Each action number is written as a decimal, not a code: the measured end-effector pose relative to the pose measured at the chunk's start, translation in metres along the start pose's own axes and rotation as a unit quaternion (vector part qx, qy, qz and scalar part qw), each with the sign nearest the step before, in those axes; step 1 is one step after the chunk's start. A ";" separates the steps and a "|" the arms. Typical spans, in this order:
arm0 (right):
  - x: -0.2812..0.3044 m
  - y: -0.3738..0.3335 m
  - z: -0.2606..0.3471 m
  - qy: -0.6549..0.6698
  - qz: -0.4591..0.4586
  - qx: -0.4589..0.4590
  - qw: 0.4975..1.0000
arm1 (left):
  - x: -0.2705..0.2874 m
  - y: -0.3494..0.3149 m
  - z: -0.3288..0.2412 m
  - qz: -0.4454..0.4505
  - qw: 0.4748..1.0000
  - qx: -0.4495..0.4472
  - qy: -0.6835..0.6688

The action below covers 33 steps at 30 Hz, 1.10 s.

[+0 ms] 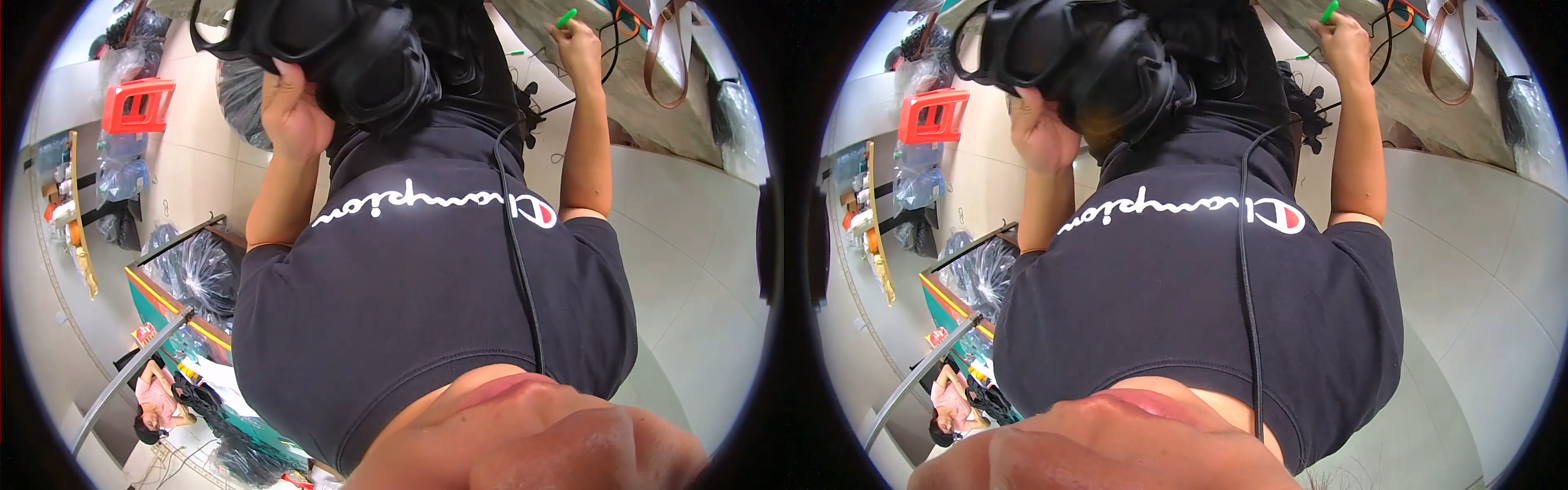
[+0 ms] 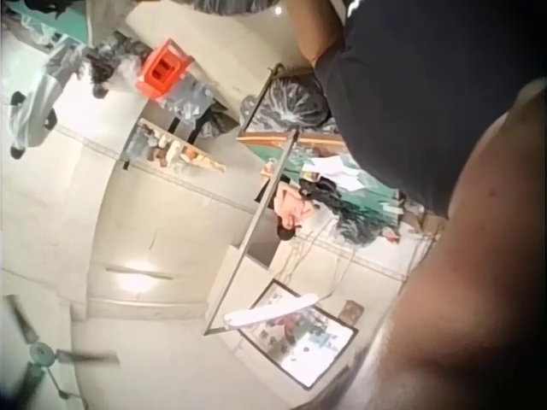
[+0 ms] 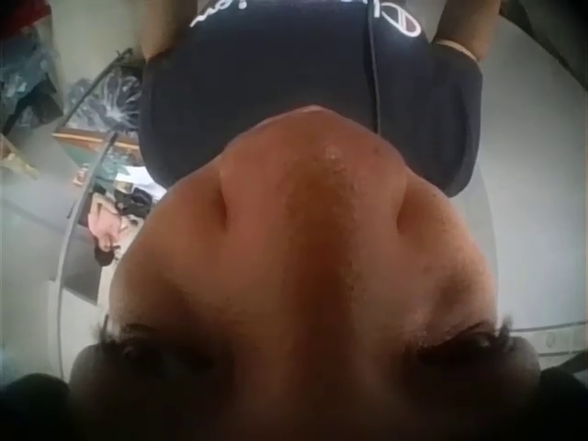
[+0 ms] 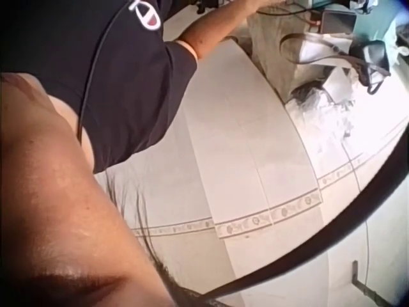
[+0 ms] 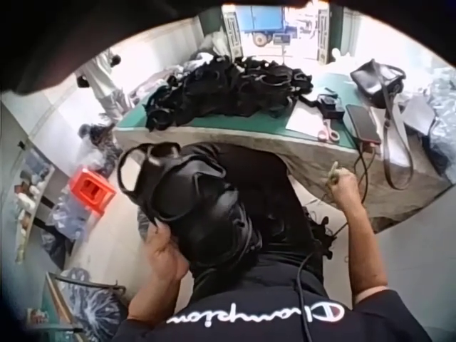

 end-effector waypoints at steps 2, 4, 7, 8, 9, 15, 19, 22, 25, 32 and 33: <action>0.031 -0.003 0.059 0.210 -0.016 -0.034 0.977 | 0.004 0.000 0.015 -0.027 0.998 0.032 0.044; 0.046 -0.019 0.125 0.575 0.021 0.015 0.818 | -0.004 -0.002 0.023 -0.023 0.997 0.047 0.054; 0.064 -0.054 0.215 0.689 0.122 0.008 0.715 | -0.011 -0.012 0.037 -0.019 0.996 0.066 0.051; 0.068 -0.062 0.233 0.715 0.120 0.047 0.687 | -0.017 -0.010 0.042 0.002 0.996 0.079 0.029; 0.071 -0.065 0.242 0.680 0.075 0.124 0.718 | -0.023 -0.012 0.043 0.028 0.997 0.077 0.015; 0.062 -0.074 0.255 0.604 0.039 0.238 0.760 | -0.023 -0.013 0.041 0.031 0.997 0.030 0.061; 0.070 -0.077 0.258 0.545 0.024 0.294 0.785 | -0.016 -0.011 0.041 0.022 0.997 0.007 0.074; 0.076 -0.082 0.266 0.478 -0.010 0.367 0.798 | -0.012 -0.009 0.038 -0.008 0.996 -0.001 0.089; 0.078 -0.089 0.272 0.427 -0.037 0.418 0.801 | -0.011 -0.007 0.039 -0.006 0.996 0.008 0.090; 0.067 -0.090 0.269 0.337 -0.060 0.441 0.829 | -0.009 -0.006 0.045 -0.036 0.993 0.061 0.092; 0.072 -0.089 0.264 0.352 -0.093 0.466 0.806 | -0.010 -0.007 0.046 -0.044 0.994 0.082 0.056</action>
Point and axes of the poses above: each hand's wrist, its own y-axis towards the middle knuckle, its own x-axis out of the back of the hand, z = x × y, the point moved 9 cm from there along y, towards the middle knuckle, and after that the axes turned 10 degrees about y, right-handed, at the moved point
